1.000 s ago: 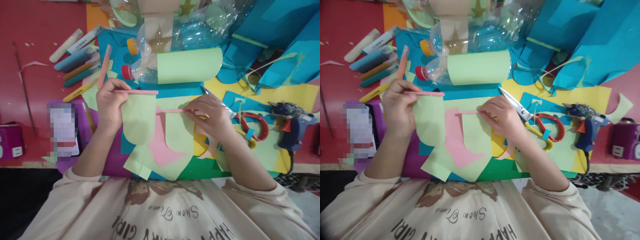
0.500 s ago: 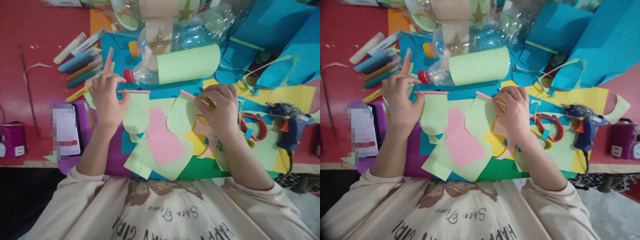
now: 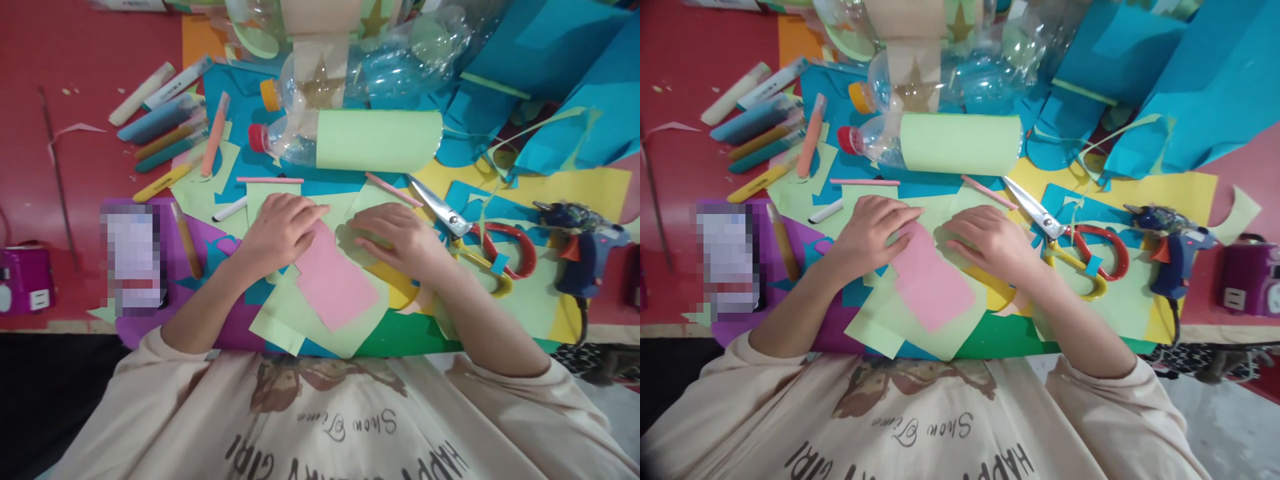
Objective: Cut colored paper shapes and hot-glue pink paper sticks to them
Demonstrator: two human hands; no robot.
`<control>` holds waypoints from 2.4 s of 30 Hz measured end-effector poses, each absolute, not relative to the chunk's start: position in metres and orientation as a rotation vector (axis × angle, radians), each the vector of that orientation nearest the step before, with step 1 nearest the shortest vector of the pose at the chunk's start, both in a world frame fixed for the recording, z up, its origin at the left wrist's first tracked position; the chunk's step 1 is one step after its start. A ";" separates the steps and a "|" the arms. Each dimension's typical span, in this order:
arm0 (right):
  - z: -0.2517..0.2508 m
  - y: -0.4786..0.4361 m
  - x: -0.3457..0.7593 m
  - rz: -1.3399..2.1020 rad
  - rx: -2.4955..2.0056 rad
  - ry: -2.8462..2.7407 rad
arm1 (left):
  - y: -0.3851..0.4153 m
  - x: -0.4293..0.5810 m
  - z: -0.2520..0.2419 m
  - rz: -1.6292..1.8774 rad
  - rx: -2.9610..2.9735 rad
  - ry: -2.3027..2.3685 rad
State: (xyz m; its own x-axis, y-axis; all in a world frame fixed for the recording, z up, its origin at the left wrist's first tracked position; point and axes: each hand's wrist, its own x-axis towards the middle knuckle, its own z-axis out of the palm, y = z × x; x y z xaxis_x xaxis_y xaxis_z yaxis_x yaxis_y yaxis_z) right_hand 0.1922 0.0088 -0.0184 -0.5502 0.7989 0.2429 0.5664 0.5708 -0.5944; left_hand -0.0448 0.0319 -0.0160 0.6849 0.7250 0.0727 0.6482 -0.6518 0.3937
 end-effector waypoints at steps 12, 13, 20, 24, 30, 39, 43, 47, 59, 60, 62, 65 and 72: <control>-0.012 0.020 0.218 0.224 -1.501 -2.147 | 0.045 -0.058 -0.006 0.747 1.937 1.290; -0.013 0.021 0.221 0.228 -1.519 -2.174 | 0.044 -0.058 -0.004 0.732 1.895 1.287; -0.021 0.025 0.224 0.254 -1.500 -2.179 | 0.038 -0.057 -0.002 0.647 2.102 1.222; -0.015 0.024 0.219 0.339 -1.426 -2.145 | 0.036 -0.054 0.001 0.607 1.955 1.078; -0.011 0.023 0.200 0.475 -1.328 -2.144 | 0.038 -0.052 0.012 0.317 1.703 0.891; -0.023 0.040 0.149 0.183 -1.429 -2.297 | 0.037 -0.051 0.007 0.329 1.775 0.769; -0.028 0.056 0.137 0.161 -1.543 -2.301 | 0.033 -0.047 0.003 0.352 1.801 0.803; -0.027 0.063 0.136 0.184 -1.597 -2.304 | 0.031 -0.041 -0.001 0.358 1.782 0.883; -0.001 0.061 0.170 0.748 -1.389 -2.072 | 0.030 -0.039 0.001 0.284 1.755 0.888; 0.004 0.059 0.173 0.764 -1.406 -2.020 | 0.030 -0.039 0.001 0.269 1.742 0.878; 0.014 0.053 0.177 0.761 -1.447 -1.962 | 0.031 -0.039 0.002 0.232 1.721 0.843; 0.023 0.034 0.180 0.750 -1.473 -2.057 | 0.031 -0.039 0.003 0.231 1.696 0.826; 0.011 -0.010 0.194 0.912 -1.444 -2.312 | 0.030 -0.044 0.002 0.620 1.713 1.132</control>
